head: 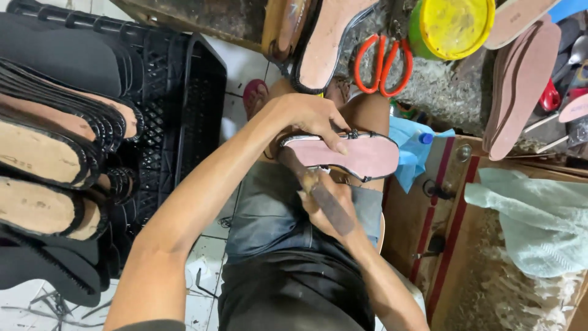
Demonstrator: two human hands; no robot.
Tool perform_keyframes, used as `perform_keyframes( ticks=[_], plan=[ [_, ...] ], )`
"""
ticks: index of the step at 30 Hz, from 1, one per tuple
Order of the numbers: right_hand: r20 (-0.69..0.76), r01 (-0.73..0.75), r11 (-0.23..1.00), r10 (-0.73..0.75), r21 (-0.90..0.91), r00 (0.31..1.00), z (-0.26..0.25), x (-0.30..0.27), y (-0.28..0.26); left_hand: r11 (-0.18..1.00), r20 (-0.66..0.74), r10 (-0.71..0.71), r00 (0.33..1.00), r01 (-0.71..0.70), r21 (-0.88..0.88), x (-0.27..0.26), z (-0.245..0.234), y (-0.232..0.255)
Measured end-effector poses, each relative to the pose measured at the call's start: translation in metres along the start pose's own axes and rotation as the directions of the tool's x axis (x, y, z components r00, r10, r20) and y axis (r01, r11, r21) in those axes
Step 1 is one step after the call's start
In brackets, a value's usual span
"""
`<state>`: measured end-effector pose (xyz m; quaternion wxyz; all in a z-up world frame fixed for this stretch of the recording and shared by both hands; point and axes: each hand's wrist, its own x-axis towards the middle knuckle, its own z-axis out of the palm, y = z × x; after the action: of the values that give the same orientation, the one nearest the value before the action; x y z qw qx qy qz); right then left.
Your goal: Assembling sandals by lasting them, which involves stretching and securing straps over a wooden form.
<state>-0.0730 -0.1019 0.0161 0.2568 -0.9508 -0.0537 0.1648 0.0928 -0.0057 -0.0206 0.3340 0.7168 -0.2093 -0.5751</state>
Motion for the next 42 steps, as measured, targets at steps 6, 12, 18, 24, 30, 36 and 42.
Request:
perform_keyframes(
  ticks=[6, 12, 18, 24, 30, 36, 42],
  plan=[
    [-0.372, 0.225, 0.889, -0.067, 0.398, 0.926, 0.039, -0.040, 0.056, 0.999, 0.016, 0.013, 1.000, -0.014, 0.041, 0.000, -0.006, -0.003],
    [-0.268, -0.117, 0.978, 0.068, -0.171, 0.961, -0.005, -0.044, 0.013, 0.998, 0.016, 0.011, 1.000, -0.012, 0.066, -0.008, 0.000, 0.004],
    [-0.595, 0.607, 0.723, -0.340, 0.329, 0.728, -0.023, -0.025, 0.010, 0.986, -0.054, 0.074, 0.996, -0.065, 0.156, -0.011, -0.006, 0.006],
    [-0.152, 0.145, 0.966, -0.114, 0.215, 0.982, 0.012, -0.055, 0.025, 0.961, -0.108, 0.167, 0.980, -0.138, 0.241, -0.025, 0.002, 0.017],
    [0.065, 0.316, 0.937, -0.328, 0.149, 0.942, 0.018, -0.062, 0.002, 0.844, -0.337, 0.235, 0.912, -0.020, 0.536, -0.043, 0.065, 0.035],
    [-0.549, 0.138, 0.969, -0.004, 0.204, 0.836, -0.067, -0.023, 0.056, 0.401, -0.564, 0.639, 0.523, 0.399, 0.825, -0.055, 0.097, 0.020],
    [-0.516, 0.268, 0.950, -0.152, 0.159, 0.843, -0.106, 0.070, 0.079, 0.614, -0.761, 0.429, 0.487, 0.461, 0.641, -0.060, 0.112, 0.014]
  ],
)
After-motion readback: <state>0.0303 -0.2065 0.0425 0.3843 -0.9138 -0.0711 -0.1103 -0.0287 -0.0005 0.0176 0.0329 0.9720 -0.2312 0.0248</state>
